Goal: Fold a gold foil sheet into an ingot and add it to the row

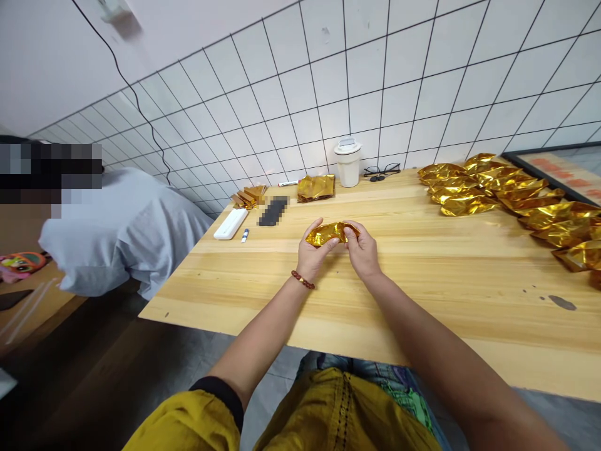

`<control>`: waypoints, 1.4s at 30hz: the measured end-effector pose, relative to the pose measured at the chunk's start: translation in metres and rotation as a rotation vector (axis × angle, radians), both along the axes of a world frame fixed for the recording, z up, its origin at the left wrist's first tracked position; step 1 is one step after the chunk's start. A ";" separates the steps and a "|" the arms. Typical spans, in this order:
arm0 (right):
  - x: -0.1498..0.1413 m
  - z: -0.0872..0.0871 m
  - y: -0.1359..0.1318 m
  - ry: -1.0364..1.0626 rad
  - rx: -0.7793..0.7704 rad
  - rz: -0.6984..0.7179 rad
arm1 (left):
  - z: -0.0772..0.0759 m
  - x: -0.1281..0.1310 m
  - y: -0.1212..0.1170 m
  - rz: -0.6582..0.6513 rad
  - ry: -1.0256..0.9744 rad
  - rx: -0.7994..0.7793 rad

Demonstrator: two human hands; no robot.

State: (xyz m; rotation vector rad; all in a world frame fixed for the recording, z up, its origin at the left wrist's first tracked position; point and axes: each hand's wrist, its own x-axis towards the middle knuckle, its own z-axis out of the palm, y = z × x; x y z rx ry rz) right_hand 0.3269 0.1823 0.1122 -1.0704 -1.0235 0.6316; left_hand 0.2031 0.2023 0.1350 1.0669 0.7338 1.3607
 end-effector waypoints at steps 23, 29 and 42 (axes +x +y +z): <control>0.000 0.000 -0.004 -0.090 -0.010 -0.056 | -0.008 0.002 0.002 -0.002 0.041 -0.037; -0.001 -0.003 -0.003 -0.101 -0.011 -0.046 | -0.011 0.001 0.005 0.003 0.051 -0.036; -0.001 -0.003 -0.004 -0.163 -0.023 -0.058 | -0.004 -0.002 0.003 0.057 0.088 0.016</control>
